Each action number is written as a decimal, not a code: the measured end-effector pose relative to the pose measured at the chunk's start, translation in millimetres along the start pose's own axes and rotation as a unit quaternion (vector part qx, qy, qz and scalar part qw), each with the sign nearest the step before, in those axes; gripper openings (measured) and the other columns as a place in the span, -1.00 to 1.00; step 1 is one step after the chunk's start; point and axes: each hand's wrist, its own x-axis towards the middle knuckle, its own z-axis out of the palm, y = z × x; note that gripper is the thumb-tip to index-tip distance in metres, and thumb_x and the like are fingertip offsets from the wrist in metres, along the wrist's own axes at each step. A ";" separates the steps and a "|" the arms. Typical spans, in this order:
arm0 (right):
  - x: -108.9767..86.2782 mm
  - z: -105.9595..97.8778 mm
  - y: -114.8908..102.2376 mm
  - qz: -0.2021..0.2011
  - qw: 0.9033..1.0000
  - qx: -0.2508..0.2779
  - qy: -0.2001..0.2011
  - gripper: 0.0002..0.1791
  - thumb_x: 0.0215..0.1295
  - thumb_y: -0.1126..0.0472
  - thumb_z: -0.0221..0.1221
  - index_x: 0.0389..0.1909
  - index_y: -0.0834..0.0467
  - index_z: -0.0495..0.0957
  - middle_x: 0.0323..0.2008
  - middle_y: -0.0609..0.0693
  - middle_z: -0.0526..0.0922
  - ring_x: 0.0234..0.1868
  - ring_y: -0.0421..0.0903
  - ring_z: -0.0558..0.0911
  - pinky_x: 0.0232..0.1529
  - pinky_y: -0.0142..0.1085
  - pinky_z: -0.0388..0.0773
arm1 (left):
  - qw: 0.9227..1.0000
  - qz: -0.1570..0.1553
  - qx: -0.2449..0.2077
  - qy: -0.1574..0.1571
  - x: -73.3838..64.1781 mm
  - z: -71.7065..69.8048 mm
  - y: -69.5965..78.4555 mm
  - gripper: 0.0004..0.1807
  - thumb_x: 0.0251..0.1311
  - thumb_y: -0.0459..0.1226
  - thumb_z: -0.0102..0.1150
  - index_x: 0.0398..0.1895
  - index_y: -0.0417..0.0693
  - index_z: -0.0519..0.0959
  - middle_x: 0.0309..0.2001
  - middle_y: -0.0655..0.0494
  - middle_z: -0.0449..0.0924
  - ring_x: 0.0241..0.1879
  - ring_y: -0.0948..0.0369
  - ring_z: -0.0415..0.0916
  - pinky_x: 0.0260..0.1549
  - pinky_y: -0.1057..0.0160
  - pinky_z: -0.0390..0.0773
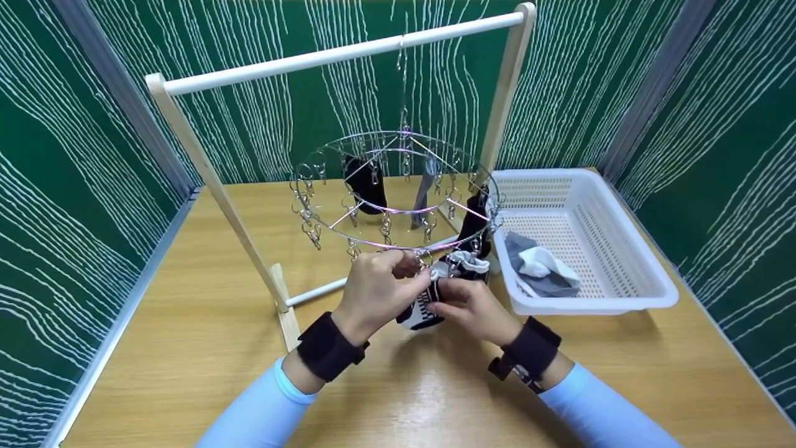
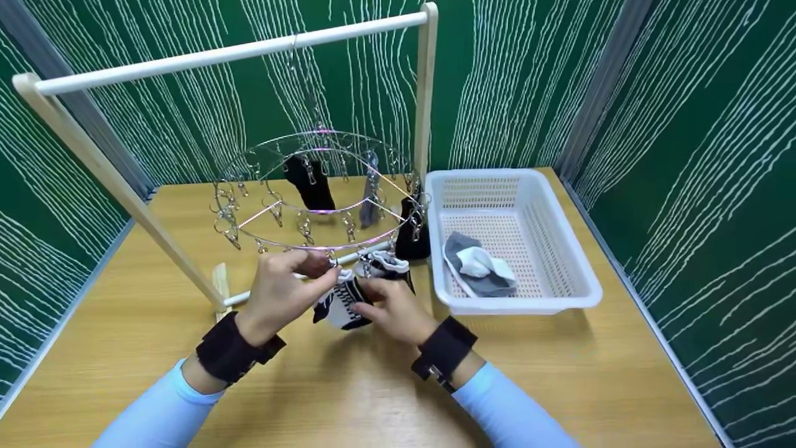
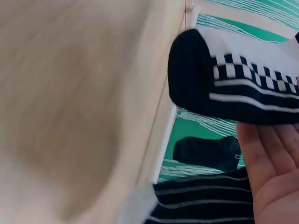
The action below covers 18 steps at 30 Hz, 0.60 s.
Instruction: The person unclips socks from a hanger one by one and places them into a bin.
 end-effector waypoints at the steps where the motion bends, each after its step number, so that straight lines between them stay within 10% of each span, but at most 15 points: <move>1: 0.0 0.9 0.1 0.001 1.000 0.003 -0.001 -0.78 0.37 0.45 0.37 -0.02 0.46 0.71 -0.14 0.32 0.81 -0.14 -0.24 0.77 -0.03 -0.37 0.77 | 1.000 -0.002 -0.001 0.001 0.0 0.0 0.1 -0.92 0.12 -0.39 0.51 -0.42 -0.24 0.76 -0.47 -0.01 0.82 -0.48 0.16 0.77 -0.39 0.23 0.77; 18: -2.4 6.8 2.8 -0.056 0.998 0.007 0.028 -0.97 0.32 0.51 0.36 -0.29 0.39 0.77 -0.42 0.26 0.78 -0.41 -0.33 0.65 -0.37 -0.48 0.66 | 1.000 0.004 -0.002 -0.004 -0.8 -3.0 0.2 -0.95 0.15 -0.45 0.42 -0.45 -0.23 0.75 -0.47 -0.03 0.82 -0.45 0.12 0.80 -0.40 0.17 0.77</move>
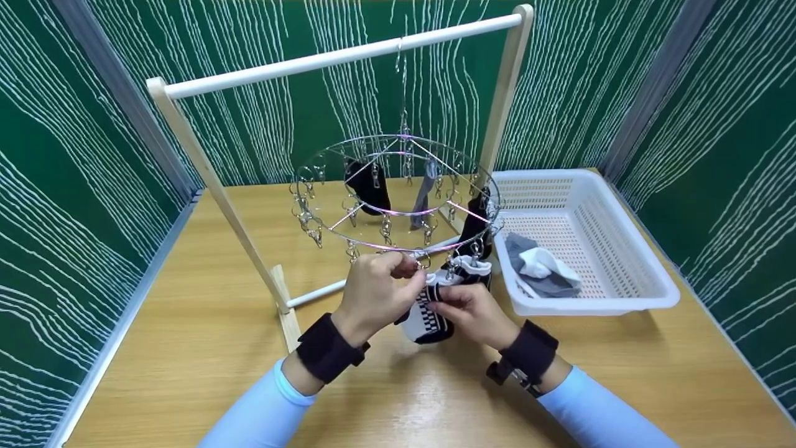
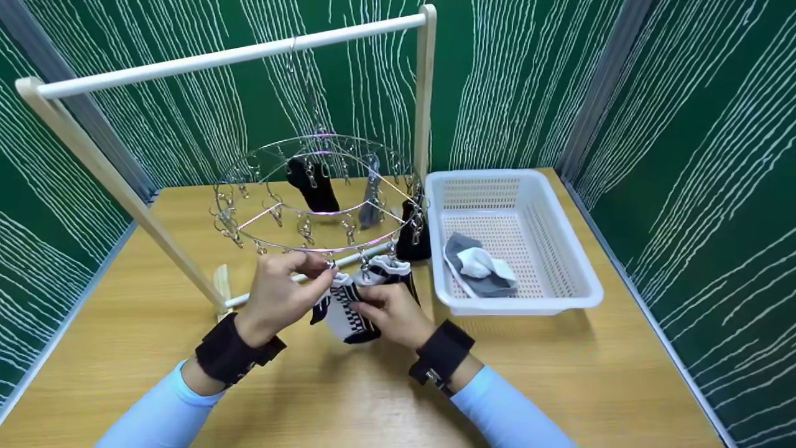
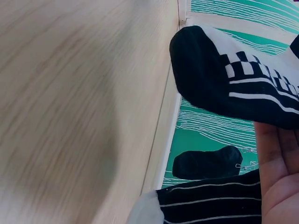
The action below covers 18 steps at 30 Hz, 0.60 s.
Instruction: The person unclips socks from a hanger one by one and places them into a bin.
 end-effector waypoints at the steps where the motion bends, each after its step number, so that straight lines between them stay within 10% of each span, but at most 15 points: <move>1: -0.1 -0.2 0.3 -0.003 1.000 0.000 -0.001 -0.96 0.32 0.52 0.36 -0.27 0.40 0.77 -0.39 0.27 0.80 -0.40 -0.29 0.69 -0.34 -0.47 0.69 | 1.000 0.001 0.001 0.000 -0.3 0.2 -0.2 -0.95 0.15 -0.46 0.41 -0.45 -0.23 0.76 -0.47 -0.03 0.82 -0.44 0.11 0.81 -0.38 0.16 0.78; 18: -7.7 -6.6 -0.1 -0.048 0.998 -0.036 -0.020 -0.87 0.30 0.52 0.38 -0.42 0.30 0.73 -0.53 0.13 0.75 -0.50 -0.23 0.66 -0.41 -0.52 0.64 | 1.000 0.018 0.013 0.012 1.3 -5.6 3.1 -0.89 0.18 -0.45 0.41 -0.49 -0.18 0.72 -0.49 0.01 0.81 -0.52 0.15 0.74 -0.48 0.19 0.70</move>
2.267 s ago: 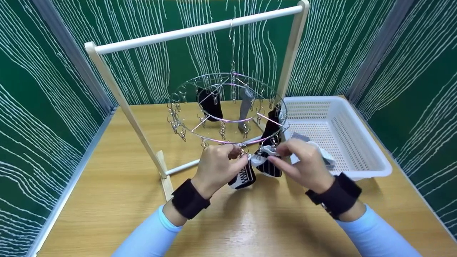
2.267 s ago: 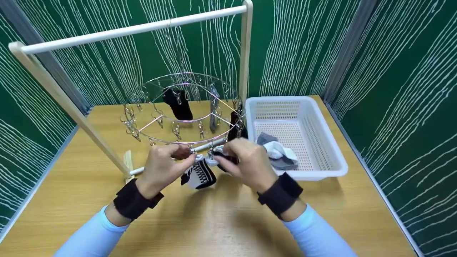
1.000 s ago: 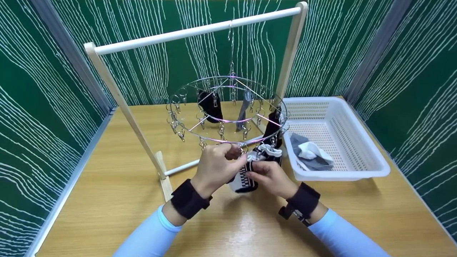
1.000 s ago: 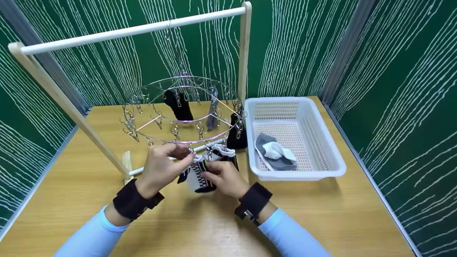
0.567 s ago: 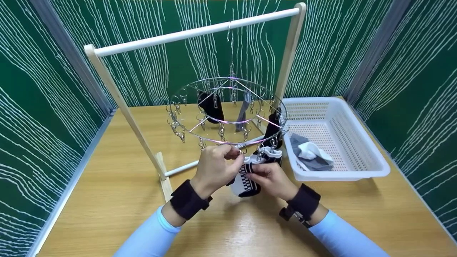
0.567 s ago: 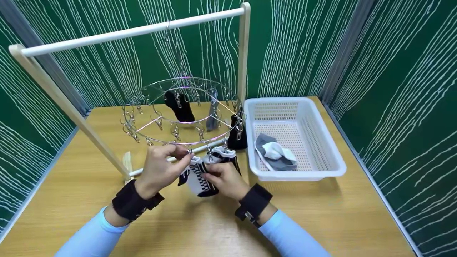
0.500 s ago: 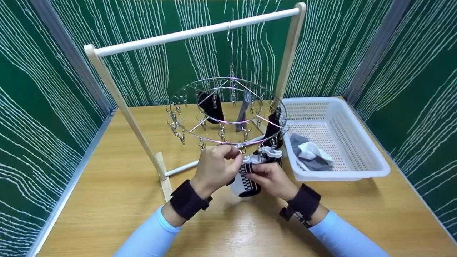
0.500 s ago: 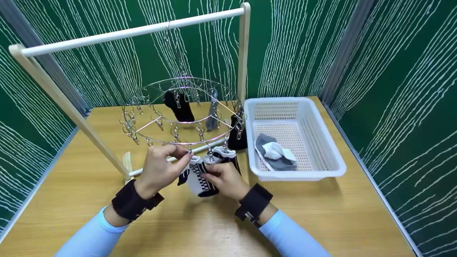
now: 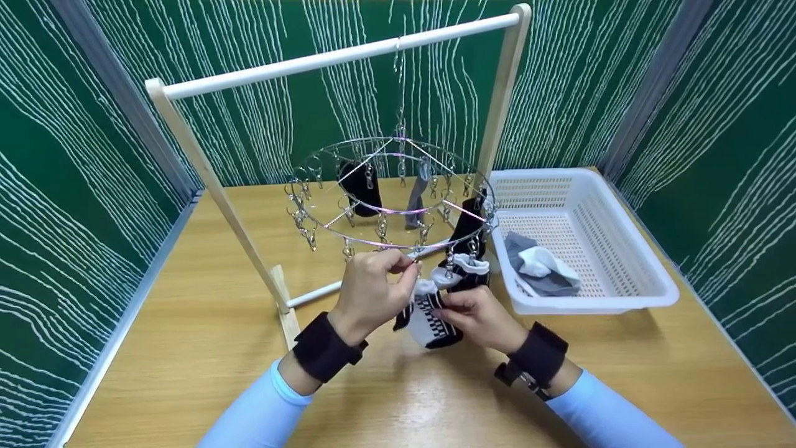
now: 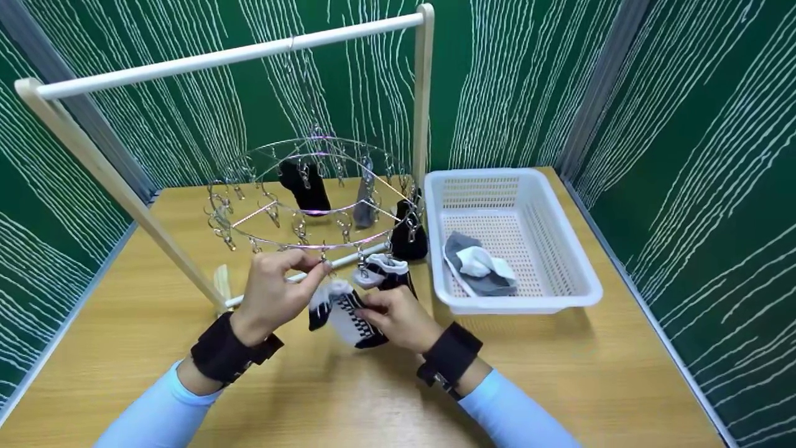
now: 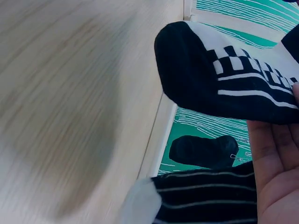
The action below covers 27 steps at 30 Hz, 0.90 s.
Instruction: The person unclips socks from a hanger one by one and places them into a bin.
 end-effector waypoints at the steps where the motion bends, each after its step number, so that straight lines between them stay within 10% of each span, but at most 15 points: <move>1: -1.2 -1.4 -0.1 0.002 1.000 -0.001 -0.002 -0.90 0.30 0.54 0.36 -0.38 0.33 0.74 -0.50 0.15 0.77 -0.46 -0.26 0.67 -0.38 -0.52 0.65 | 1.000 0.001 0.000 0.002 0.3 -0.5 0.0 -0.88 0.18 -0.45 0.41 -0.49 -0.18 0.72 -0.49 0.01 0.80 -0.52 0.15 0.74 -0.48 0.19 0.70; 8: -5.8 -11.0 -4.5 0.022 0.999 -0.025 -0.004 -0.72 0.21 0.64 0.26 -0.09 0.43 0.78 -0.19 0.30 0.85 -0.16 -0.22 0.80 -0.09 -0.50 0.72 | 0.999 -0.028 -0.016 0.000 -0.9 -0.4 -1.9 -0.95 0.19 -0.46 0.43 -0.41 -0.25 0.74 -0.42 -0.06 0.83 -0.44 0.10 0.81 -0.36 0.15 0.79; 21: -1.3 -46.0 -20.5 0.013 1.000 -0.013 -0.008 -0.66 0.20 0.69 0.19 -0.06 0.45 0.76 -0.21 0.32 0.84 -0.49 -0.32 0.65 -0.46 -0.52 0.62 | 0.997 -0.073 -0.031 0.007 -2.0 0.6 -2.7 -0.92 0.15 -0.42 0.47 -0.31 -0.26 0.76 -0.34 -0.09 0.85 -0.37 0.08 0.84 -0.24 0.22 0.82; 27: -0.4 -70.9 -28.2 0.004 1.000 -0.001 -0.013 -0.71 0.23 0.69 0.19 -0.07 0.50 0.73 -0.22 0.38 0.82 -0.33 -0.42 0.70 -0.29 -0.56 0.68 | 0.997 -0.074 -0.028 0.005 -2.8 0.7 -2.2 -0.91 0.16 -0.41 0.48 -0.30 -0.27 0.77 -0.33 -0.10 0.86 -0.36 0.07 0.84 -0.24 0.21 0.83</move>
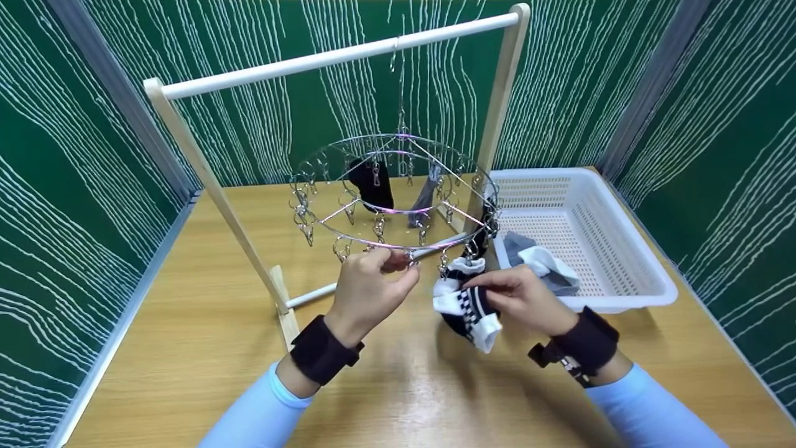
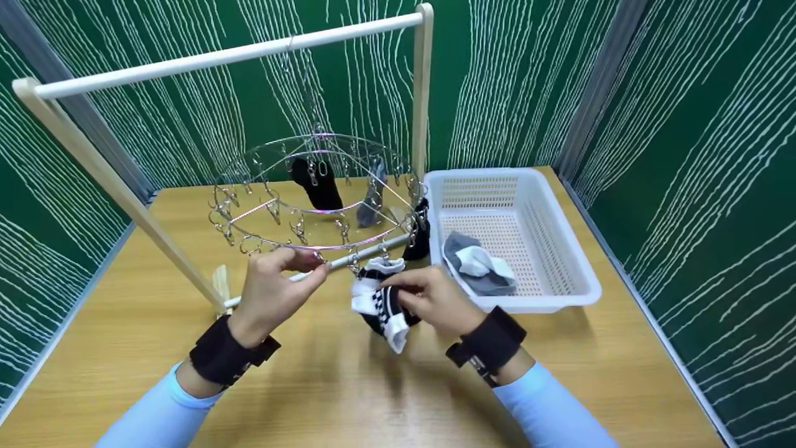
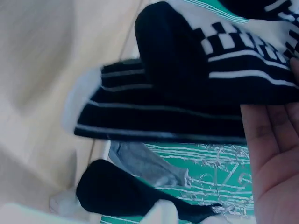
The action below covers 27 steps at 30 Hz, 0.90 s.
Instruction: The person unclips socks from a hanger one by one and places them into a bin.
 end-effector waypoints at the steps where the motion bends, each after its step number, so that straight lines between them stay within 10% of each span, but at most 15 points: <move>1: -0.3 -3.6 -1.2 0.000 1.000 0.007 0.003 -0.71 0.23 0.69 0.17 -0.07 0.52 0.72 -0.24 0.40 0.80 -0.34 -0.46 0.69 -0.33 -0.57 0.67 | 1.000 0.000 0.001 0.000 -0.4 0.1 -0.6 -0.90 0.16 -0.41 0.49 -0.29 -0.26 0.77 -0.33 -0.09 0.86 -0.36 0.07 0.84 -0.24 0.21 0.82; 7: 0.5 -25.0 -8.6 -0.011 0.999 0.031 0.037 -0.69 0.21 0.75 0.11 -0.09 0.56 0.69 -0.28 0.40 0.80 -0.34 -0.47 0.74 -0.38 -0.53 0.70 | 1.000 0.000 0.008 -0.002 -1.5 0.5 -4.2 -0.89 0.18 -0.40 0.48 -0.26 -0.28 0.78 -0.31 -0.08 0.86 -0.34 0.07 0.84 -0.22 0.20 0.82; 15: 4.8 -58.0 -17.3 0.034 0.994 0.036 0.099 -0.67 0.24 0.76 0.11 -0.13 0.48 0.75 -0.23 -0.28 0.86 -0.41 -0.36 0.79 -0.45 -0.49 0.71 | 1.000 -0.001 0.002 -0.007 -1.2 0.1 -4.1 -0.89 0.18 -0.40 0.48 -0.26 -0.29 0.77 -0.30 -0.11 0.86 -0.31 0.02 0.85 -0.19 0.17 0.83; 27: 8.4 -96.7 -13.2 0.122 0.974 -0.007 0.190 -0.76 0.34 0.69 0.12 -0.17 0.53 0.75 -0.35 -0.29 0.86 -0.45 -0.42 0.74 -0.40 -0.58 0.65 | 1.000 -0.004 0.009 -0.006 -1.0 -1.0 -5.1 -0.88 0.19 -0.39 0.50 -0.25 -0.28 0.77 -0.28 -0.11 0.87 -0.30 0.07 0.85 -0.18 0.18 0.82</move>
